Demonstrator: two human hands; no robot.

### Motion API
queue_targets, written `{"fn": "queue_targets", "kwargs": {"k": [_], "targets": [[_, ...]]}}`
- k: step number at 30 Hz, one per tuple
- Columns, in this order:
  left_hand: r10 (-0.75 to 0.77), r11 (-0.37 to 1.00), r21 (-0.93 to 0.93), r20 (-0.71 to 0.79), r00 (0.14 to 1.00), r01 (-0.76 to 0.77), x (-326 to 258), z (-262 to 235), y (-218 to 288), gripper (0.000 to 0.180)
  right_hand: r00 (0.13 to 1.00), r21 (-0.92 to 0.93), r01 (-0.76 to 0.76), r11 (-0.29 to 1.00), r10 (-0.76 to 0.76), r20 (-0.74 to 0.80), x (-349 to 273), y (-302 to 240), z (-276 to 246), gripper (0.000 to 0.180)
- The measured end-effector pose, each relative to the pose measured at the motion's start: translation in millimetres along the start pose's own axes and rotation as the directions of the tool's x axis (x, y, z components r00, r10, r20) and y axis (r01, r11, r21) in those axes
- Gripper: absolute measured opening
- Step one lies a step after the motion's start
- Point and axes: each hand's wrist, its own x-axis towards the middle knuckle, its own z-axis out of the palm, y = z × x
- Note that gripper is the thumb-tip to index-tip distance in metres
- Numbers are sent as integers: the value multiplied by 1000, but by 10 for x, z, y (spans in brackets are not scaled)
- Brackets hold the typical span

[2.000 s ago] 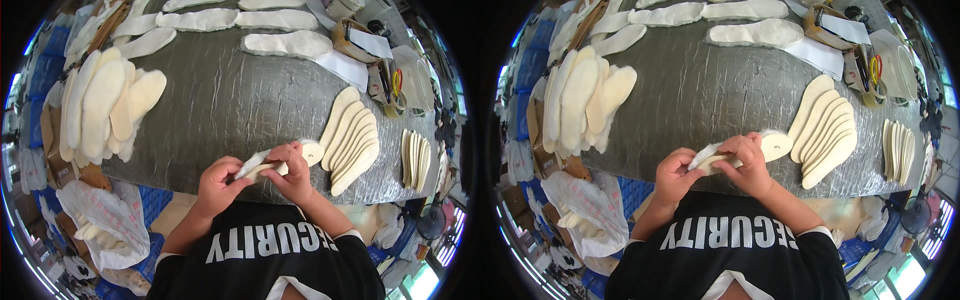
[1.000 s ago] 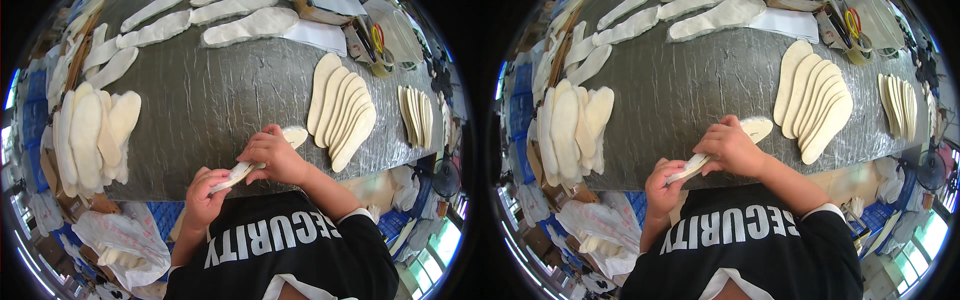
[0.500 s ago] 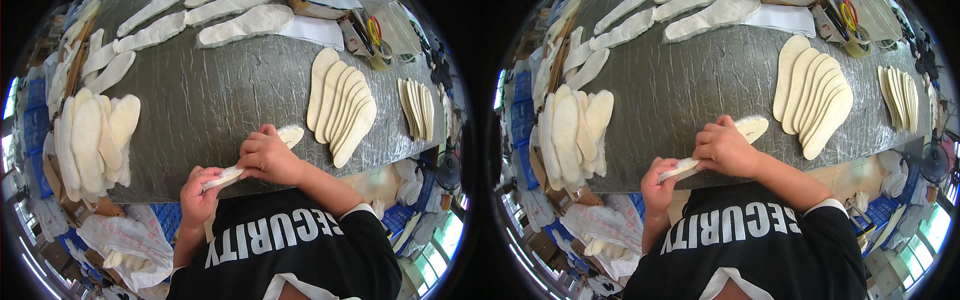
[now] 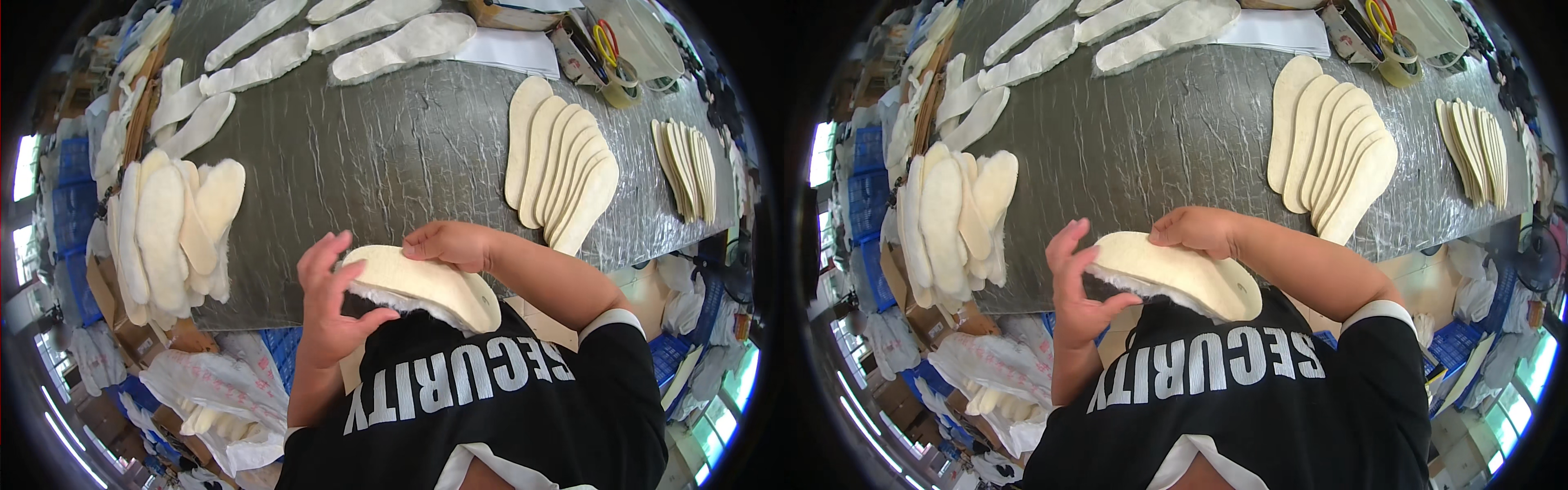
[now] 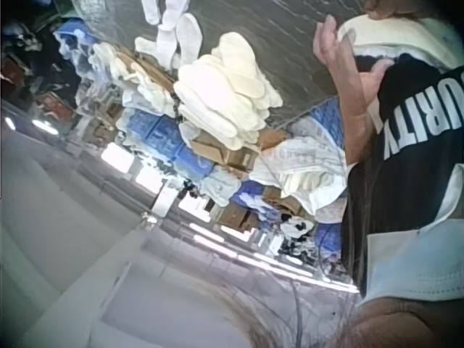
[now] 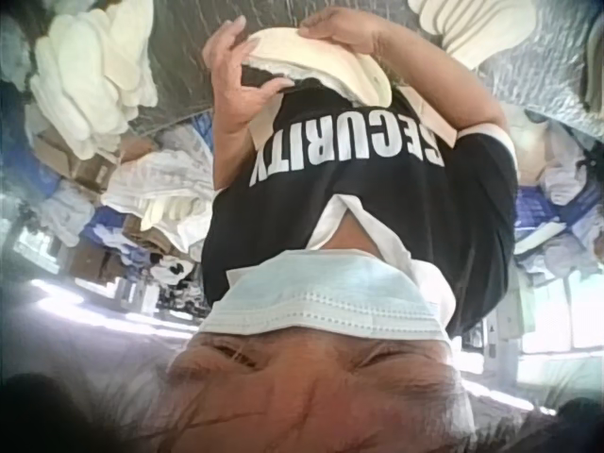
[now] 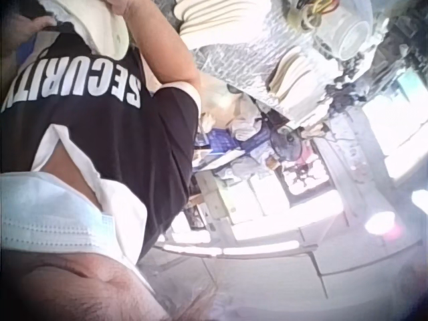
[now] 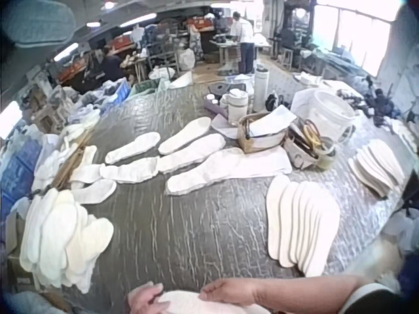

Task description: Assemble shoe insole components by aligning and pressing layers together.

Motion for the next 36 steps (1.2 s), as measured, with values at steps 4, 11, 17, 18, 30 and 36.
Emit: {"fn": "queue_targets", "kwargs": {"k": [4,11,17,18,30,36], "targets": [[20,994,104,164,986,-38,84,35,112,62,999,33,-12,999,10,53,128,83,-129,25],[88,957,262,159,983,-128,132,143,185,43,994,152,-26,988,9,111,215,243,-86,26],[96,957,265,97,991,-118,56,227,186,42,994,159,-40,986,24,105,194,315,-24,27],[96,957,264,97,991,-119,52,235,187,42,993,170,-48,984,29,111,193,329,-19,27],[122,970,203,79,989,-136,-8,313,135,25,994,63,-43,997,36,100,204,467,-7,34],[-12,982,190,116,993,-10,-209,356,-83,17,888,-597,458,658,-370,273,-236,296,-271,56]]}}
